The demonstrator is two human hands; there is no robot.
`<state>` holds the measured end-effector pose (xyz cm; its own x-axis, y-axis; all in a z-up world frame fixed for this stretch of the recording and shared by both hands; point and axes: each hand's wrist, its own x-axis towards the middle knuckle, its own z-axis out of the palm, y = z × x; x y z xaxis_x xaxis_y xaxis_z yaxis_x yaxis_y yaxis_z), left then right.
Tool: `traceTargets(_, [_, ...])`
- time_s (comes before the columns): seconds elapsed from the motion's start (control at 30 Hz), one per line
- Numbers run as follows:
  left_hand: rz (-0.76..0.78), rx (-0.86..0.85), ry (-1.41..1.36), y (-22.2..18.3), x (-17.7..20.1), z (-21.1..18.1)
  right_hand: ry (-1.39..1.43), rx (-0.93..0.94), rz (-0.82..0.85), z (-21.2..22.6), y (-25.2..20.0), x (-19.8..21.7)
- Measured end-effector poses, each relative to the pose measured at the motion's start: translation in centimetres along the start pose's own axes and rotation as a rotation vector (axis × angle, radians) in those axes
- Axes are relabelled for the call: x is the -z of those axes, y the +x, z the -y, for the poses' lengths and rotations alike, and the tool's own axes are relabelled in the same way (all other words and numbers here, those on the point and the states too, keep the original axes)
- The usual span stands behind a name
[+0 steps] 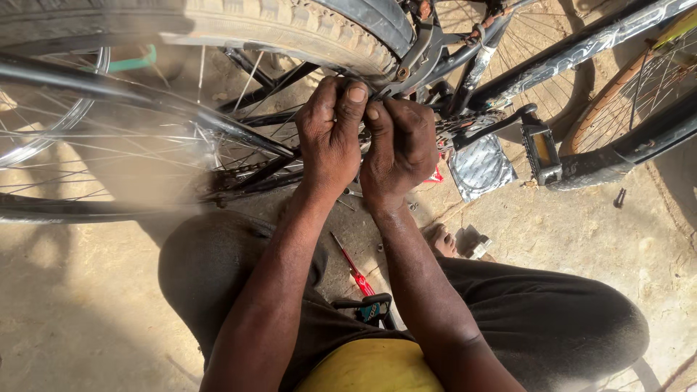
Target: The person uses a wrench to loosen and remove a bolt from the rear frame of a bicycle. They manipulate a screwdriver and the bicycle chain while working on the wheel assembly.
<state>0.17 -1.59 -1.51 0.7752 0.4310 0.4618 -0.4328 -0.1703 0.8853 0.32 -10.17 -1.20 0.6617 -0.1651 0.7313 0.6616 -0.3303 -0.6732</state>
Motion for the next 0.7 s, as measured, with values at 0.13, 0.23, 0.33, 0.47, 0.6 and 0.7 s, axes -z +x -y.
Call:
traceTargets(0.13, [0.027, 0.017, -0.113, -0.2, 0.3, -0.1, -0.084, 0.134, 0.004, 0.4, 0.2, 0.1])
traceTargets(0.23, [0.035, -0.013, -0.041, -0.2, 0.6, 0.2, -0.099, 0.184, -0.015, 0.7, 0.0, 0.7])
traceTargets(0.33, [0.03, -0.054, -0.004, 0.1, 0.6, -0.3, -0.038, 0.193, 0.043, 1.1, 1.0, 0.7])
traceTargets(0.47, [0.012, -0.069, 0.019, 0.0, 0.4, 0.1, -0.088, 0.084, 0.155, 1.0, 1.1, 1.9])
traceTargets(0.6, [0.041, 0.001, -0.039, 0.0, 0.3, 0.3, 0.053, -0.033, 0.088, 0.0, 0.7, 0.9])
traceTargets(0.7, [0.05, 0.001, -0.064, 0.1, 0.4, 0.2, -0.079, 0.086, 0.111, -0.4, 0.9, 0.8])
